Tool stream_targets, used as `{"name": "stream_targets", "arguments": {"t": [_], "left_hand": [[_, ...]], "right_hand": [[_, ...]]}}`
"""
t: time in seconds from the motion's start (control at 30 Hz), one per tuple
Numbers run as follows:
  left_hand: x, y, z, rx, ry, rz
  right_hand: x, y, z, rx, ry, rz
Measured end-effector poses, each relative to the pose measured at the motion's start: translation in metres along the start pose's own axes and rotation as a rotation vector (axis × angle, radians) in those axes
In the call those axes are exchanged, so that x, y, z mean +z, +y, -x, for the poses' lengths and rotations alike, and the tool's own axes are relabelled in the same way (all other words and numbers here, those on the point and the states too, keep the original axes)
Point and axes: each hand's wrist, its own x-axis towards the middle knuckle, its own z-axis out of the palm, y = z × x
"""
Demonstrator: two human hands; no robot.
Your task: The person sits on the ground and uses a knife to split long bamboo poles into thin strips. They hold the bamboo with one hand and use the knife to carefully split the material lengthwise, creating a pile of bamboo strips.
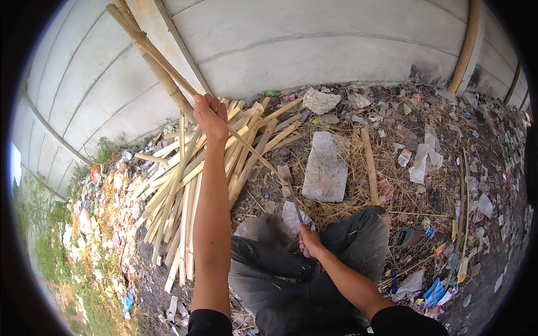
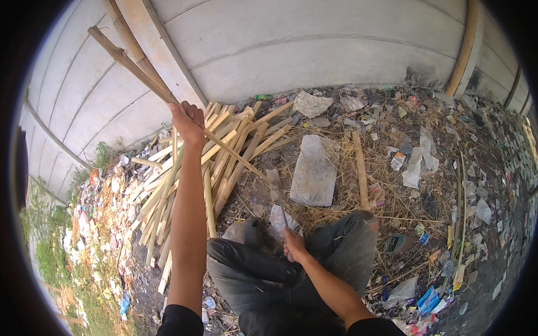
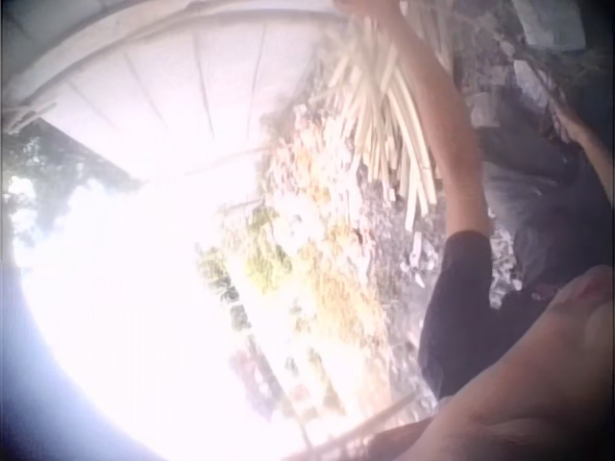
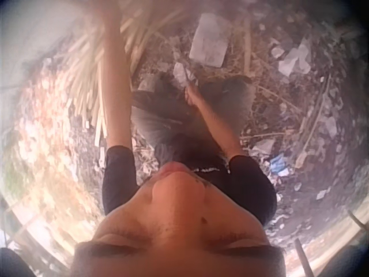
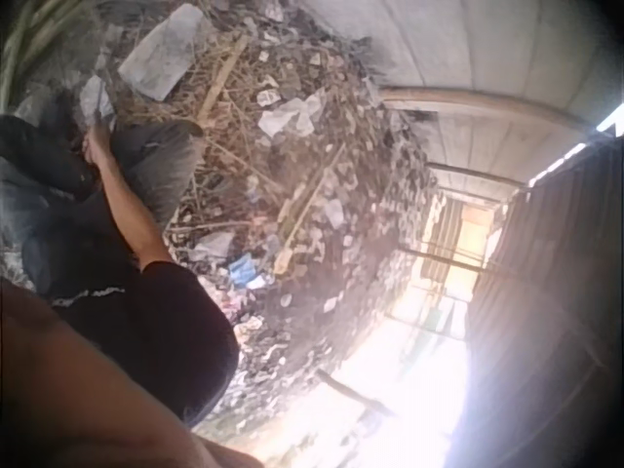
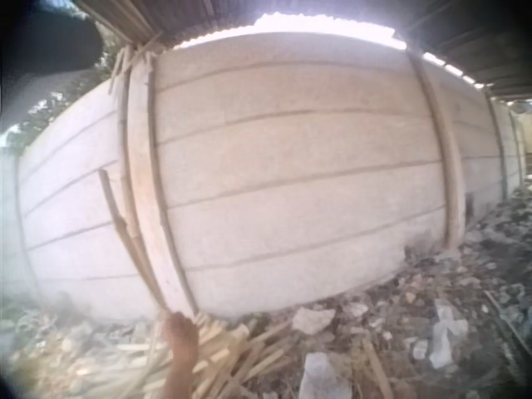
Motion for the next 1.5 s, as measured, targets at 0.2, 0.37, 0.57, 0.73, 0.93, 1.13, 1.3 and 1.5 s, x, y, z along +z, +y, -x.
{"name": "stream_targets", "arguments": {"t": [0.2, 0.37, 0.57, 0.73, 0.93, 1.13, 1.3, 1.5], "left_hand": [[-0.017, 0.018, -0.006, 0.009, -0.068, -0.336], [-0.05, 0.035, 0.01, -0.021, 0.319, -0.108], [-0.13, 0.132, 0.045, 0.15, 0.531, 0.165], [-0.184, 0.109, 0.103, 0.093, 0.701, 0.488], [-0.172, 0.019, 0.147, -0.007, 0.683, 0.877], [-0.062, 0.003, 0.172, -0.629, 0.663, 0.639], [-0.024, 0.062, 0.192, -0.736, -0.178, -0.389], [0.096, 0.136, 0.126, 0.408, -0.284, -0.48]], "right_hand": [[-0.009, -0.009, 0.017, -0.028, -0.002, -0.066], [-0.01, -0.013, 0.042, -0.144, 0.025, -0.131], [-0.012, -0.044, 0.085, -0.462, 0.079, -0.17], [0.027, -0.141, 0.116, -0.769, 0.075, -0.492], [0.069, -0.252, 0.169, -0.992, -0.172, -0.741], [0.051, -0.308, 0.179, -1.084, -0.191, -0.607], [0.044, -0.33, 0.185, -1.24, -0.184, -0.46], [0.05, -0.316, 0.172, -1.279, -0.209, -0.207]]}}
